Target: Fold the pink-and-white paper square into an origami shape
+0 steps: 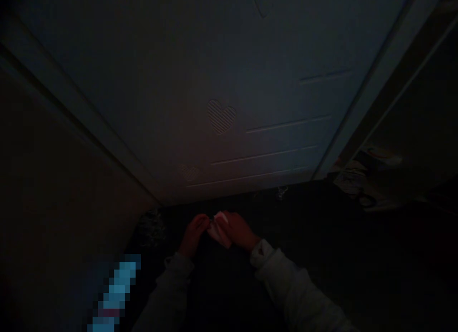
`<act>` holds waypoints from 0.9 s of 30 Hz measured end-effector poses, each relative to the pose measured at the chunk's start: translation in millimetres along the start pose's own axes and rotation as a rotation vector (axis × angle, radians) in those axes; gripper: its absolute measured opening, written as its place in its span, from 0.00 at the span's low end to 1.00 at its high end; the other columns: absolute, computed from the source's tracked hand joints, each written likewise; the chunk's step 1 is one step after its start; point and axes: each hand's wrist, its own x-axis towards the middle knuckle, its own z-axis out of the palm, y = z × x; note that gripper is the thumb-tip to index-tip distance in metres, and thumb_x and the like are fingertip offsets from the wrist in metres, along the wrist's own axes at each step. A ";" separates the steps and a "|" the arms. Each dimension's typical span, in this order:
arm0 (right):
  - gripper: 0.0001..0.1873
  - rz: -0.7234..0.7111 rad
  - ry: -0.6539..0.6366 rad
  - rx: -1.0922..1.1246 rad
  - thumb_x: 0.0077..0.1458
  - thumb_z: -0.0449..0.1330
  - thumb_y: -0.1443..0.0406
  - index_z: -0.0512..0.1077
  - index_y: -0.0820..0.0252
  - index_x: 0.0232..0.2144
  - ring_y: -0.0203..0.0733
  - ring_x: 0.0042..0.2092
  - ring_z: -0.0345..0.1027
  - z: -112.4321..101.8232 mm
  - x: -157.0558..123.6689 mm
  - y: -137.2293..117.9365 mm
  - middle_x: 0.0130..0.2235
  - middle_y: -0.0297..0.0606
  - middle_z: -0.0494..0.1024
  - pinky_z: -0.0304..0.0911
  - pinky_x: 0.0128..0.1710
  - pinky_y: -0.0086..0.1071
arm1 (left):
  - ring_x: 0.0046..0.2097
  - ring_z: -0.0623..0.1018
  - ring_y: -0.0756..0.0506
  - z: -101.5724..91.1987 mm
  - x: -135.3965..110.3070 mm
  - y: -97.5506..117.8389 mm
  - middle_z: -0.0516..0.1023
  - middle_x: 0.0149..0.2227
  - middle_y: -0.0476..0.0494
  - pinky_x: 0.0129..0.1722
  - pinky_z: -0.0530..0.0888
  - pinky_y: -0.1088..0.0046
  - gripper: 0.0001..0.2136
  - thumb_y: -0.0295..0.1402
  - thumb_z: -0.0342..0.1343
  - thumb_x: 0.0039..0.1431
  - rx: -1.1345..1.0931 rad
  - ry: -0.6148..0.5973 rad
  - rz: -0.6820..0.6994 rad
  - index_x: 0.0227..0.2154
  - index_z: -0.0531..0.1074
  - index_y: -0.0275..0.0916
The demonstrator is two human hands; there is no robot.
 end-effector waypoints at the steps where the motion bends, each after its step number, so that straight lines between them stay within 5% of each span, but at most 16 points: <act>1: 0.19 0.000 0.003 0.001 0.58 0.39 0.58 0.66 0.60 0.32 0.37 0.34 0.63 0.5 0.2 0.7 0.32 0.37 0.71 0.54 0.34 0.29 | 0.30 0.71 0.49 0.1 -0.2 0.5 0.71 0.25 0.51 0.33 0.65 0.74 0.11 0.37 0.55 0.43 0.002 0.000 -0.002 0.29 0.66 0.37; 8: 0.19 0.021 0.004 -0.031 0.51 0.48 0.52 0.66 0.58 0.38 0.39 0.36 0.62 0.1 -1.0 -2.6 0.34 0.37 0.70 0.54 0.35 0.29 | 0.32 0.71 0.49 1.5 -1.7 3.9 0.71 0.27 0.50 0.33 0.65 0.74 0.11 0.39 0.54 0.44 0.013 0.023 0.002 0.29 0.67 0.37; 27: 0.17 0.020 0.021 0.003 0.55 0.44 0.54 0.65 0.60 0.33 0.37 0.32 0.62 2.9 -0.6 4.6 0.31 0.36 0.70 0.54 0.31 0.28 | 0.35 0.73 0.47 -1.2 -2.1 3.4 0.74 0.31 0.46 0.36 0.67 0.72 0.17 0.37 0.55 0.44 -0.022 -0.047 -0.016 0.38 0.66 0.38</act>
